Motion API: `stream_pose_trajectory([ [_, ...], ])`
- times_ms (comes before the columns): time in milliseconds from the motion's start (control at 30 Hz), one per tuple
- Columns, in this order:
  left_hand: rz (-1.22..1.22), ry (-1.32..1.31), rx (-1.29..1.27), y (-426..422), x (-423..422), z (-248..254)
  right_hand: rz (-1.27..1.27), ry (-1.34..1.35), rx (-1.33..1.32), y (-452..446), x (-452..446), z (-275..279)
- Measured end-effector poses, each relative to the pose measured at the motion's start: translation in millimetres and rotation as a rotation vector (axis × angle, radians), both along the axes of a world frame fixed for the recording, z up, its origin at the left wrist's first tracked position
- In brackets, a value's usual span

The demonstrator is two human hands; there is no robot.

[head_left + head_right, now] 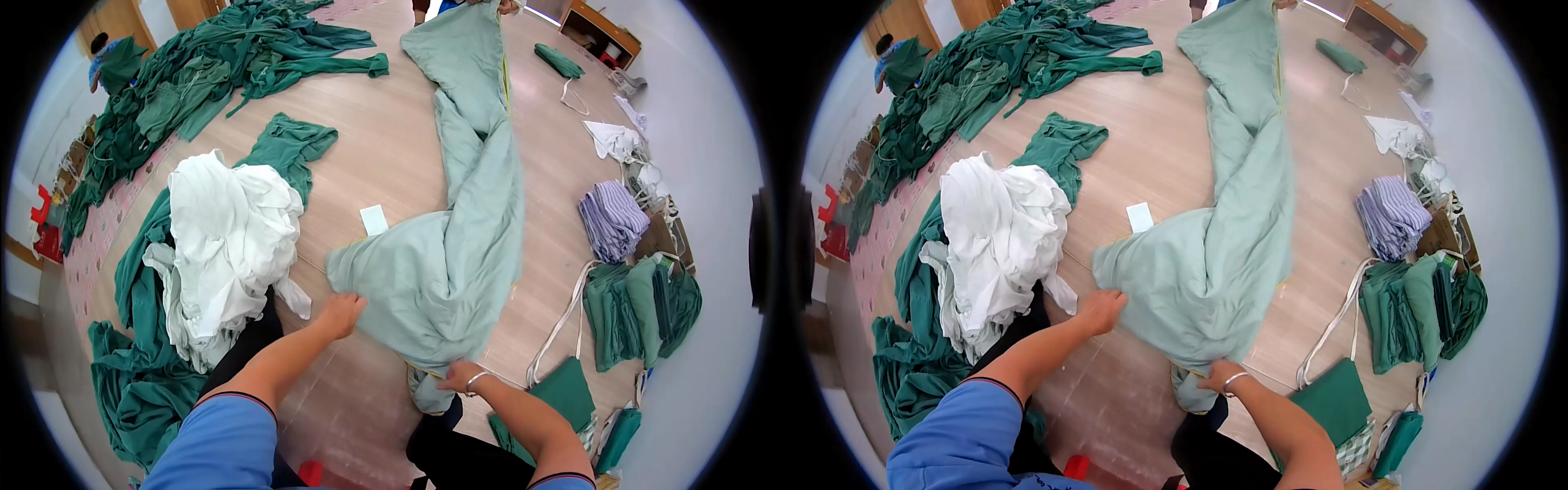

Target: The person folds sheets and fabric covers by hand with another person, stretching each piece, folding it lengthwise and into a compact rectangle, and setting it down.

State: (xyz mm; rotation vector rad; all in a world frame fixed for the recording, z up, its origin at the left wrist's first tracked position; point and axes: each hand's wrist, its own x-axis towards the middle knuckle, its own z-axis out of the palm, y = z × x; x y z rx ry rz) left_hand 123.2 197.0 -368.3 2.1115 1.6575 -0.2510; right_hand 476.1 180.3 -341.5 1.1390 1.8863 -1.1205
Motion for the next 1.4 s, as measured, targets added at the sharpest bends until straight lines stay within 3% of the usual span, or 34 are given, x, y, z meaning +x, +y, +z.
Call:
stream_pose_trajectory([
  [67,-0.214,0.161,0.343,-15,8,17,-0.088,0.051,-0.040,-7,6,3],
  [167,-0.169,0.093,0.489,-16,10,-15,-0.199,0.140,-0.079,-18,10,-12],
  [267,-0.067,0.047,0.321,5,11,-34,-0.191,0.097,-0.056,-19,-1,-17],
  [300,-0.070,0.045,0.333,15,11,-38,-0.249,0.115,0.067,-14,-4,-17],
  [367,-0.078,0.044,0.118,15,10,-39,-0.357,0.149,0.288,-16,-8,-16],
  [400,-0.079,0.043,0.118,12,9,-39,-0.359,0.148,0.288,-14,-5,-19],
  [467,0.003,-0.049,0.116,8,7,-27,-0.724,0.217,0.548,-4,4,-32],
  [533,0.038,-0.116,0.137,20,-11,-57,-0.823,0.307,0.847,13,27,-44],
  [567,0.074,-0.184,0.157,24,-18,-65,-0.926,0.311,0.860,25,41,-36],
  [633,0.007,-0.065,0.066,50,-31,25,-1.181,0.336,0.821,56,70,0],
  [667,0.089,-0.007,0.084,59,-43,63,-1.330,0.353,0.761,70,87,22],
  [700,0.172,0.049,0.101,62,-59,99,-1.281,0.339,0.936,82,112,32],
  [733,0.196,0.116,0.177,62,-77,139,-1.203,0.497,1.163,87,130,54],
  [833,0.503,0.026,0.711,30,-152,217,-1.249,0.573,1.427,95,175,128],
  [867,0.546,-0.016,0.818,13,-173,245,-1.267,0.617,1.519,94,188,148],
  [900,0.743,0.020,0.811,-5,-187,272,-1.321,0.617,1.596,92,202,165],
  [967,0.803,-0.110,0.942,-30,-217,296,-1.778,0.773,1.575,84,209,212],
  [1000,0.842,-0.212,1.088,-46,-220,315,-1.973,0.855,1.415,59,175,274],
  [1067,0.879,-0.327,1.235,-72,-204,344,-1.904,1.272,1.088,43,174,305],
  [1133,0.468,-0.692,1.462,-84,-131,375,-1.595,1.568,0.843,24,125,330],
  [1167,0.384,-0.825,1.388,-97,-82,392,-1.376,1.653,0.585,2,85,350],
  [1233,0.065,-0.779,1.401,-116,-3,402,-1.323,1.533,0.334,-35,3,371],
  [1267,-0.078,-0.878,1.366,-121,31,395,-1.350,1.428,0.300,-57,-38,380],
  [1300,-0.222,-0.881,1.315,-132,64,394,-1.086,1.453,0.311,-58,-55,356],
  [1400,-0.350,-0.935,1.156,-166,122,380,-1.106,1.434,0.117,-87,-96,341],
])
